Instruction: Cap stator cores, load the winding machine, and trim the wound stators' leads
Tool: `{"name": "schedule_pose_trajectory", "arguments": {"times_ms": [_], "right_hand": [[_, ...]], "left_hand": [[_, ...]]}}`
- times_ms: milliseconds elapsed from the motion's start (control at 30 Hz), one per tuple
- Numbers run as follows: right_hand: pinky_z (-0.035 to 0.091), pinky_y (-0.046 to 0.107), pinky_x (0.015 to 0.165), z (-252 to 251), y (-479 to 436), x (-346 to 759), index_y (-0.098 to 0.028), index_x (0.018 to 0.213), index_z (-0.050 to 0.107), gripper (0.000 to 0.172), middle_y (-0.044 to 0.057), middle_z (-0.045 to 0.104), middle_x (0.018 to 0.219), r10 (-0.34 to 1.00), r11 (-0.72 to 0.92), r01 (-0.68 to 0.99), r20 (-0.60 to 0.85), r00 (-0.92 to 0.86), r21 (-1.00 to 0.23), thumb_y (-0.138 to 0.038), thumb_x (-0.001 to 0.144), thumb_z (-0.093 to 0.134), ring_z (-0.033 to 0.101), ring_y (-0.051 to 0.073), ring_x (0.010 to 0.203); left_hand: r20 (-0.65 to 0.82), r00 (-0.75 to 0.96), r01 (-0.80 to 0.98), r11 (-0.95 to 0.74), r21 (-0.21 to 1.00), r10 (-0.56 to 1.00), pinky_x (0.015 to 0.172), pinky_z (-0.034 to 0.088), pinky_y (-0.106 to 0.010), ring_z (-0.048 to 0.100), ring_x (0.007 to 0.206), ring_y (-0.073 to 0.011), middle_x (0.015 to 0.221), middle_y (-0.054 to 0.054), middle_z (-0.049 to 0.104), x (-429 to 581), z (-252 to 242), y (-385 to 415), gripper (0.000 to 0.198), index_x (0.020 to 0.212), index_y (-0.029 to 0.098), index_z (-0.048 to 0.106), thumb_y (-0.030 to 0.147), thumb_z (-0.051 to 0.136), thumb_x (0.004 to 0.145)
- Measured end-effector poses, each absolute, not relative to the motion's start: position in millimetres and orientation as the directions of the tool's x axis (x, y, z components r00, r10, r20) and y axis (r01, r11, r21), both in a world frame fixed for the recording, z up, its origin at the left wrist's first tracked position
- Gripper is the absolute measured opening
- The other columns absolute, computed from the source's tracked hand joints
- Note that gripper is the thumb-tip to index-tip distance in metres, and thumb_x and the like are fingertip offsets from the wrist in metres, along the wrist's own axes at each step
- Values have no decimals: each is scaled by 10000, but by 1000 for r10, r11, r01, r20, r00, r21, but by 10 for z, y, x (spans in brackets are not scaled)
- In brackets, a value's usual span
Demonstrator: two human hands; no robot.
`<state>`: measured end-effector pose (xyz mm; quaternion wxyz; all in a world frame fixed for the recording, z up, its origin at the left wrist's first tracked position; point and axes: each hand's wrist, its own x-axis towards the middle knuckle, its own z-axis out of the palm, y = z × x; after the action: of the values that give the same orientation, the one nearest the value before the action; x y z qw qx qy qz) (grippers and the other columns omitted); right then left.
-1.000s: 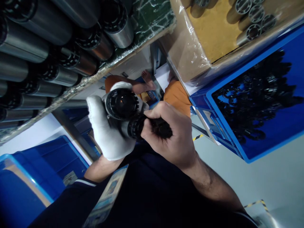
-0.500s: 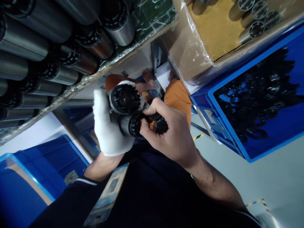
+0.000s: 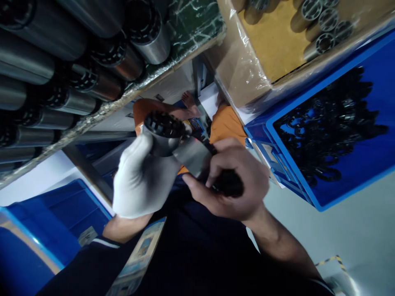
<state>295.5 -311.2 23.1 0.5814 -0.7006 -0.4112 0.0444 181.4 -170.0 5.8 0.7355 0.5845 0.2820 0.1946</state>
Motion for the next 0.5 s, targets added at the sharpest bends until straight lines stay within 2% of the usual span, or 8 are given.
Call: {"name": "schedule_pose_trajectory", "arguments": {"times_ms": [67,133,167,200,267,333,433,500], "right_hand": [[525,360,548,373,-3164,3055,-299,889,602,413,-65,564,671,725,20,392,284,627,-920,-192,786,988,636,192,654],[503,319,530,477,-3199,3118,-286,882,569,443,-59,611,729,870,-18,266,116,479,-964,-182,794,990,646,171,659],[495,301,519,501,-3203,3125,-280,880,552,441,-53,638,769,919,-41,199,41,393,-979,-188,815,978,645,158,652],[487,287,513,504,-3197,3115,-276,887,544,426,-50,657,798,946,-67,138,-19,324,-988,-202,841,961,630,144,638],[486,277,534,459,-3159,3060,-271,916,555,387,-54,670,818,942,-113,105,-73,328,-988,-254,889,941,595,125,624],[545,308,647,385,-3104,2995,-274,954,593,376,-41,684,851,866,-161,214,-34,500,-963,-313,902,964,655,159,733],[601,429,856,321,-3009,2950,-283,993,644,414,19,714,965,689,-142,381,186,701,-913,-387,856,1021,736,272,996],[600,462,813,323,-2930,2948,-285,960,644,386,46,695,990,550,-75,352,256,795,-933,-461,900,982,726,282,936]], "left_hand": [[-248,730,-6,369,929,637,1151,638,-550,746,1383,-300,1356,-28,764,1813,74,-1623,476,1344,410,641,616,869,981],[-334,693,-89,535,840,639,1078,674,-509,762,1335,-311,1289,-38,755,1874,85,-1569,613,1245,354,660,633,1009,826],[-361,691,-111,585,803,626,1032,691,-508,764,1320,-333,1252,-52,756,1918,90,-1560,662,1209,333,676,745,985,794],[-379,696,-115,616,780,610,992,703,-521,765,1309,-359,1214,-72,760,1961,91,-1567,721,1175,314,692,897,884,797],[-423,693,-98,658,746,583,939,716,-562,762,1293,-410,1136,-111,770,2030,65,-1618,855,1070,274,712,1087,631,820],[-477,657,-79,683,726,583,879,720,-562,778,1245,-416,1066,-115,775,2060,-21,-1699,849,1000,263,715,1087,568,861],[-560,674,-31,776,630,482,757,708,-524,820,1106,-389,1065,-104,794,2037,-239,-1838,800,1087,270,744,1034,573,922],[-605,723,33,859,511,333,667,684,-486,836,987,-364,1121,-114,809,1995,-368,-1942,797,1171,269,724,1014,536,959]]}}
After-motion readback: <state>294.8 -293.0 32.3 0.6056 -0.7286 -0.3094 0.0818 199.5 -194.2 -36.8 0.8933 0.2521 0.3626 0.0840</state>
